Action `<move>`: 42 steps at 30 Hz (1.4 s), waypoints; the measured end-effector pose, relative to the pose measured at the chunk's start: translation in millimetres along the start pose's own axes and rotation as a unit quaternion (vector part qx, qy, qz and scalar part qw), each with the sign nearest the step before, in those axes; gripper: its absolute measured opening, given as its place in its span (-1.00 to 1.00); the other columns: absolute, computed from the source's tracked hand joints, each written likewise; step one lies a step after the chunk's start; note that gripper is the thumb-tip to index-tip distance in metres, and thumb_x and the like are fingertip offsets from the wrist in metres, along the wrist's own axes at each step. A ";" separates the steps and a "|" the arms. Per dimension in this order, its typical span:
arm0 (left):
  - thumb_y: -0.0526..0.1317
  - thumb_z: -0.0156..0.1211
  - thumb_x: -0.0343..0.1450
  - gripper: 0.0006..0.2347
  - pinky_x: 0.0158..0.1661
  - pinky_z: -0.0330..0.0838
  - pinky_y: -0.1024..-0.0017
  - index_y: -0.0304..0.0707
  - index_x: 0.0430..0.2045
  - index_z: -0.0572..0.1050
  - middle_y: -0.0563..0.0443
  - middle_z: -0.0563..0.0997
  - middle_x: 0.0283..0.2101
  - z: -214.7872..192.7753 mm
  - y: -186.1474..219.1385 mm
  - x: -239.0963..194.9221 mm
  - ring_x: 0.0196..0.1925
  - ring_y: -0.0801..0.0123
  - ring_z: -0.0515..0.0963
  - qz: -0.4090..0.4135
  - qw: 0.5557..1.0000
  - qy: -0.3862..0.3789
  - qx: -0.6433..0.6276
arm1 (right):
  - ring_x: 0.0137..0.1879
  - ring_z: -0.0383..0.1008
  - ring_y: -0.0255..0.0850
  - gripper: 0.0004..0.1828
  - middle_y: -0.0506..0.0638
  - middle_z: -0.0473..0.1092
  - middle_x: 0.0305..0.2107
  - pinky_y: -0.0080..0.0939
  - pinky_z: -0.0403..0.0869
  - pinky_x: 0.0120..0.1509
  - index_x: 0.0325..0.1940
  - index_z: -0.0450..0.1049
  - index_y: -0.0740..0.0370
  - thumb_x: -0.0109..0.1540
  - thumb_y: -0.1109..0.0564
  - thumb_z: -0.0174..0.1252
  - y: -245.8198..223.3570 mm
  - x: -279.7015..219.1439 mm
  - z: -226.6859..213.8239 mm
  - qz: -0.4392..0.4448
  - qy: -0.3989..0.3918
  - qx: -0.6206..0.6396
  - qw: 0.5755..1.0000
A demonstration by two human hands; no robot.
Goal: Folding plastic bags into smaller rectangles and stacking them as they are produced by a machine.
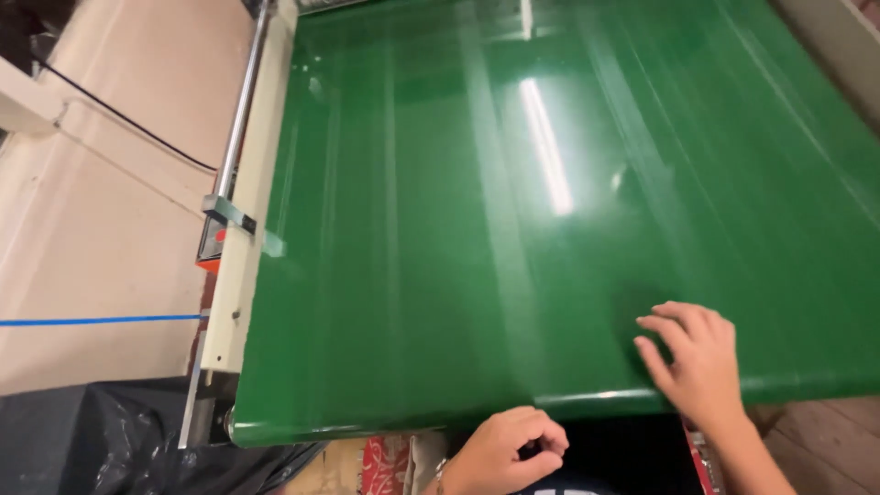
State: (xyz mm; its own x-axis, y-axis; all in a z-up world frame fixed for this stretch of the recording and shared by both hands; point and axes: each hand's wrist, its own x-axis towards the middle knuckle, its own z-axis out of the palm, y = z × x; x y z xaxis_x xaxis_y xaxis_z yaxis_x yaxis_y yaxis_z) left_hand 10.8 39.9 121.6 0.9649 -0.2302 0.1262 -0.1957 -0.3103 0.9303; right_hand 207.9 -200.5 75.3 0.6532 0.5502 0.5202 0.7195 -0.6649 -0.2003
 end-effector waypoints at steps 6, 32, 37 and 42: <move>-0.26 0.09 0.48 -0.94 -0.17 0.37 0.29 -0.23 -0.31 0.46 0.01 0.56 -0.26 5.7 -0.3 28.3 -0.28 0.16 0.47 0.112 0.988 0.020 0.109 | 0.12 0.43 -0.05 -0.75 -0.10 0.46 -0.01 -0.01 0.31 0.17 -0.05 0.54 -0.04 0.20 -0.05 0.22 28.5 -23.2 -16.3 0.079 -0.002 -0.062 0.995; -0.31 0.32 0.32 -0.84 -0.30 0.41 0.26 -0.26 -0.31 0.49 -0.03 0.51 -0.09 53.1 -0.6 65.5 -0.06 0.09 0.47 0.186 0.944 -0.004 0.273 | 0.15 0.34 0.16 -0.59 0.23 0.43 0.00 0.14 0.33 0.18 0.16 0.50 0.35 0.31 0.06 0.26 170.1 -20.1 -51.0 0.277 0.009 0.017 0.961; -0.25 0.35 0.27 -0.79 -0.10 0.40 0.22 -0.17 -0.29 0.50 0.04 0.51 -0.01 72.8 5.4 80.0 0.13 0.13 0.48 0.178 0.925 0.009 0.336 | 0.18 0.34 0.23 -0.35 0.36 0.37 0.06 0.22 0.33 0.16 0.26 0.40 0.49 0.25 -0.04 0.28 189.3 14.4 -49.8 0.321 -0.032 0.030 0.946; -0.18 0.53 0.17 -0.57 0.14 0.38 -0.07 -0.17 -0.17 0.43 -0.03 0.47 0.19 84.3 22.4 109.3 0.32 0.10 0.39 0.191 0.861 0.065 0.466 | 0.15 0.23 0.44 -0.08 0.38 0.31 0.13 0.35 0.31 0.08 0.36 0.27 0.46 0.25 -0.36 0.23 212.1 31.3 -40.7 0.423 -0.143 -0.084 0.891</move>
State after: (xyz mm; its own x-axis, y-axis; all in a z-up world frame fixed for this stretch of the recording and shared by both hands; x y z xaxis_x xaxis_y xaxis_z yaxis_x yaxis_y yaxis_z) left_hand 97.1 -69.9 127.2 0.7990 -0.3926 0.4555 -0.4996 -0.8550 0.1395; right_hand 371.3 -344.8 82.8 0.9955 -0.0943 0.0055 -0.0890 -0.9558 -0.2802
